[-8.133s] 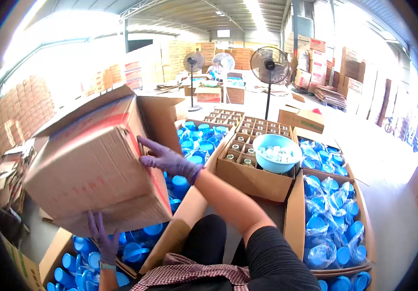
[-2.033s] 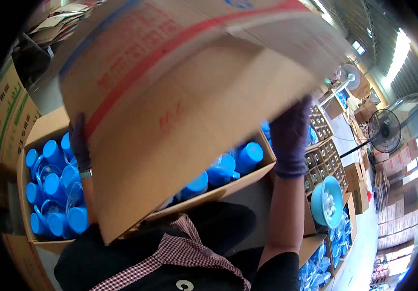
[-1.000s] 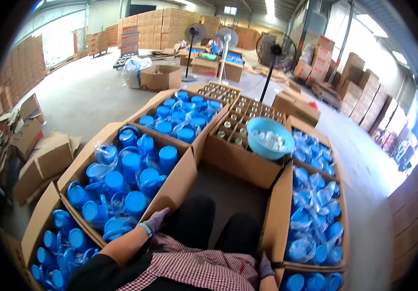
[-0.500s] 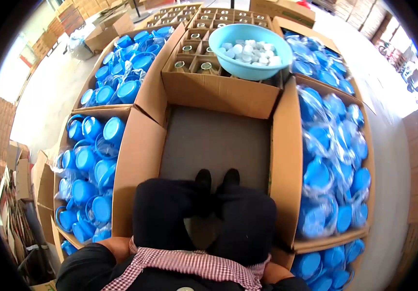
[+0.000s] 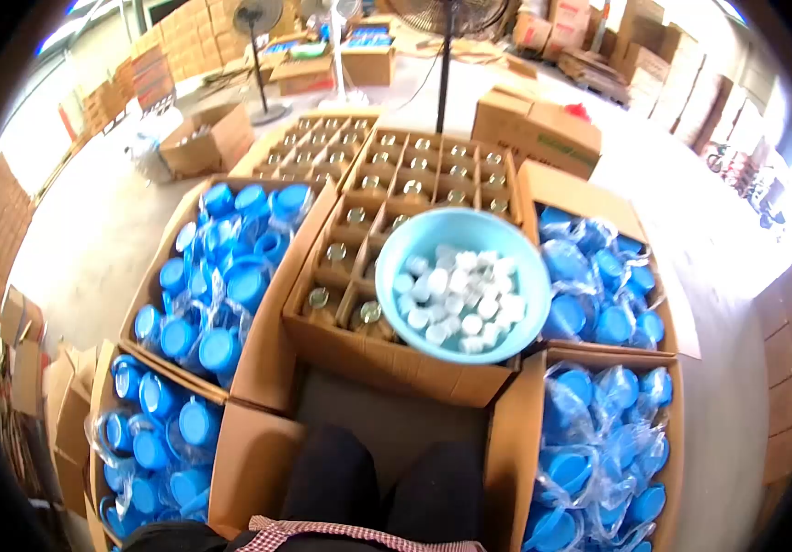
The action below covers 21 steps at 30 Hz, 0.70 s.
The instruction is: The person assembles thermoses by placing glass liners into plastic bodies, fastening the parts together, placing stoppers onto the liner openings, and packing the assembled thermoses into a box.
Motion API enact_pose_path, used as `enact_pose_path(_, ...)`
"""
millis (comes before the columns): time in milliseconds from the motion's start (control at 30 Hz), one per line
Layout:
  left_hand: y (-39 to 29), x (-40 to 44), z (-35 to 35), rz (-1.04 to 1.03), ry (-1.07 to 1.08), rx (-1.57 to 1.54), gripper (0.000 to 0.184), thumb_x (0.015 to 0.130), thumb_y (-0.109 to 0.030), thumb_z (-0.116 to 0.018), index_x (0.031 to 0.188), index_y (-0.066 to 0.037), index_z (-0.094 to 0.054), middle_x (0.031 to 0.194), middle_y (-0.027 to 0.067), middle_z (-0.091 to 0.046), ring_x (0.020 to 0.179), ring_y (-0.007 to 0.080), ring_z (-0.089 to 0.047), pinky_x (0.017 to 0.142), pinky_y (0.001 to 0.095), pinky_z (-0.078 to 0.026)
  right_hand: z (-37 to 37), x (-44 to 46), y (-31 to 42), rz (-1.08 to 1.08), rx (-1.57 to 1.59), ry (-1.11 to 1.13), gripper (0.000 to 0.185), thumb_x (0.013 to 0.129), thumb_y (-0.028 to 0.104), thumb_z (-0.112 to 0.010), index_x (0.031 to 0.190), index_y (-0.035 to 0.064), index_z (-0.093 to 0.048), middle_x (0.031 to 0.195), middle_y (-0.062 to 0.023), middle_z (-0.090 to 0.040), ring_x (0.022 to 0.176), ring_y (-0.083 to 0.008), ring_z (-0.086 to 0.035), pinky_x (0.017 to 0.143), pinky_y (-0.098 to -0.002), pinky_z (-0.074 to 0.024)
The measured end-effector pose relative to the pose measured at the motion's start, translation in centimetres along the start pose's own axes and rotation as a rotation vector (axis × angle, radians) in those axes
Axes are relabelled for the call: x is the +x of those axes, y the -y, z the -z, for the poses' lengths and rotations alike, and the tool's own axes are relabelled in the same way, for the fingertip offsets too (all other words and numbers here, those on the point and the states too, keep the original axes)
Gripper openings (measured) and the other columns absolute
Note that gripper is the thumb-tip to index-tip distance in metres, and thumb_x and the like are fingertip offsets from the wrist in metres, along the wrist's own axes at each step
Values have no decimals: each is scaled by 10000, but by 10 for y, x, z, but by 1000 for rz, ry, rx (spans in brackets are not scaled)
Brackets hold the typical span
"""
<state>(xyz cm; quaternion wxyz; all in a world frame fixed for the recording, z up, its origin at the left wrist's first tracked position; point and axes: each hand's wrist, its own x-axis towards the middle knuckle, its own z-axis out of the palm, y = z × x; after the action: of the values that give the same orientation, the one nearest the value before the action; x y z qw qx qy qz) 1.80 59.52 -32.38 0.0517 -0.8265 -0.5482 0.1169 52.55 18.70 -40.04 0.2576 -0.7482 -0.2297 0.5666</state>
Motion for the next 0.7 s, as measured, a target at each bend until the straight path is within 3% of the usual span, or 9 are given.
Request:
enact_pose_path(200, -48, -146, -34, -243, 104, -6, 488, 1042, -504, -533, 1266, -93, -672, 1085, 20, -655, 952, 174, -618, 822, 361, -524, 15, -7, 42, 81, -8, 11, 442, 1002, 340, -597, 1336, 53, -631, 1245, -165, -683, 1205, -267, -617, 1042, -342, -474)
enact_pose_path(367, -49, -193, -46, -337, 53, 122, 461, 1046, -488, -537, 1234, -97, -692, 1030, 2, -662, 909, 160, -619, 786, 349, -529, 18, 9, 39, 244, 33, -19, 420, 991, 321, -619, 1316, 56, -645, 1216, -167, -695, 1182, -265, -631, 1028, -335, -482)
enact_pose_path(467, -18, -184, -32, -375, -48, 368, 445, 1049, -478, -539, 1216, -100, -704, 997, -9, -666, 883, 151, -619, 764, 341, -532, 29, 22, 54, 380, 65, -59, 407, 984, 309, -632, 1303, 58, -654, 1198, -168, -703, 1168, -263, -639, 1020, -331, -487)
enact_pose_path(633, 30, -142, 3, -427, -346, 1177, 422, 1053, -462, -543, 1185, -103, -724, 942, -28, -673, 840, 137, -620, 727, 329, -536, 41, 47, 125, 662, 137, -133, 386, 972, 289, -654, 1283, 61, -668, 1169, -170, -715, 1145, -260, -652, 1007, -324, -495)
enact_pose_path(667, 24, -146, 1, -455, -360, 1162, 418, 1054, -459, -544, 1178, -104, -728, 931, -31, -674, 831, 134, -620, 720, 326, -537, 39, 44, 152, 701, 169, -120, 381, 970, 285, -659, 1279, 61, -670, 1163, -171, -718, 1140, -260, -655, 1004, -323, -496)
enact_pose_path(700, 9, -170, -13, -437, -257, 773, 368, 1039, -408, -567, 1163, -98, -720, 935, -17, -673, 841, 148, -626, 734, 326, -540, 33, 40, 177, 736, 185, -93, 377, 968, 281, -663, 1275, 62, -673, 1157, -171, -720, 1135, -259, -658, 1001, -322, -498)
